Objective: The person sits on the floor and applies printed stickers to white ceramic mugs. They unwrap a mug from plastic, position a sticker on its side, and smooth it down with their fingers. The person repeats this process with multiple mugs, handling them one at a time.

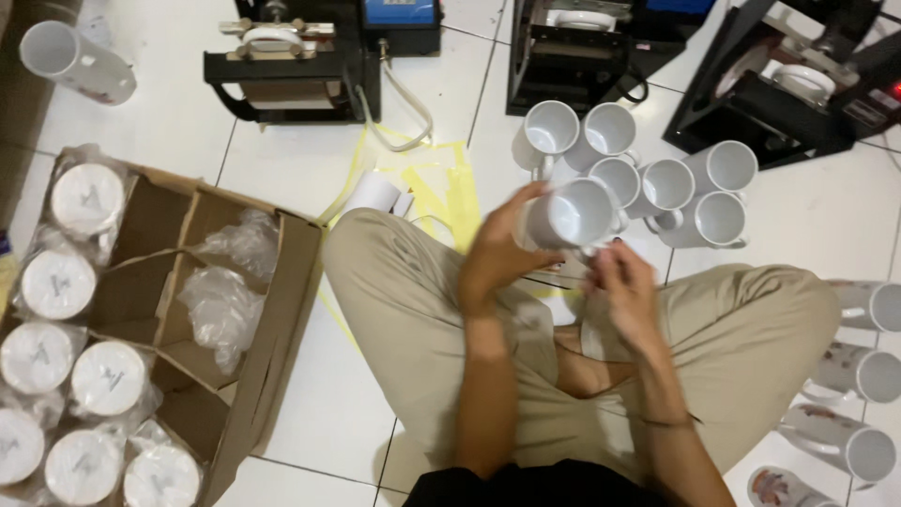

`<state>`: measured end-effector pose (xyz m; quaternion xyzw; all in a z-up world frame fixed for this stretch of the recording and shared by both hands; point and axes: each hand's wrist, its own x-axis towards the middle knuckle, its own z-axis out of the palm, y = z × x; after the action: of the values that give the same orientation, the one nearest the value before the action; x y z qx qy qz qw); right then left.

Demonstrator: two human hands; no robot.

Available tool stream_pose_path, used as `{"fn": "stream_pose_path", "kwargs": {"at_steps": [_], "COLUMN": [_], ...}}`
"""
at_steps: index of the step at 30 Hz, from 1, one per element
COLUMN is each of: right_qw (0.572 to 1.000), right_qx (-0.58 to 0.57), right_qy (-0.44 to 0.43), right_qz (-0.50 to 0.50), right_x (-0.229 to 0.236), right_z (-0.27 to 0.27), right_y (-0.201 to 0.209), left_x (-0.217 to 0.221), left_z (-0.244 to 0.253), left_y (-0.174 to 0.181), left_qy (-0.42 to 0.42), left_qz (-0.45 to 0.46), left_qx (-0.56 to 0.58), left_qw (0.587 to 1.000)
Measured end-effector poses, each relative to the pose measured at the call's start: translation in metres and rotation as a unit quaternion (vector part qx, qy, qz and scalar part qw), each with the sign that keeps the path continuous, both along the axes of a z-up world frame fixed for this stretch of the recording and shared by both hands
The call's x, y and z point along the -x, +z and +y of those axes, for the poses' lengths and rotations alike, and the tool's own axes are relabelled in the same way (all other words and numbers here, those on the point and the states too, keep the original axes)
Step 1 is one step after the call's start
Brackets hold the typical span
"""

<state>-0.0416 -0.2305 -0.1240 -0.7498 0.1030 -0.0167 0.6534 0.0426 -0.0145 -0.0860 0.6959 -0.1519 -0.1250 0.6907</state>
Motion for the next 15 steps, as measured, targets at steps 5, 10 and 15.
{"fn": "stream_pose_path", "kwargs": {"at_steps": [5, 10, 15], "right_qw": [0.998, 0.999, 0.997], "right_qx": [-0.049, -0.006, 0.007], "right_qy": [-0.032, -0.039, -0.026], "right_qz": [-0.017, -0.037, -0.077], "right_x": [-0.008, 0.001, -0.003], "right_z": [0.011, -0.021, -0.032], "right_y": [-0.052, -0.031, -0.018], "left_x": [-0.001, -0.008, -0.008], "left_z": [0.021, -0.036, -0.070], "left_y": [0.007, -0.089, -0.112], "left_qy": [0.111, 0.064, -0.052], "left_qz": [0.171, 0.097, -0.022], "left_qx": [-0.107, -0.198, -0.410], "left_qw": [0.973, 0.973, 0.911]}}
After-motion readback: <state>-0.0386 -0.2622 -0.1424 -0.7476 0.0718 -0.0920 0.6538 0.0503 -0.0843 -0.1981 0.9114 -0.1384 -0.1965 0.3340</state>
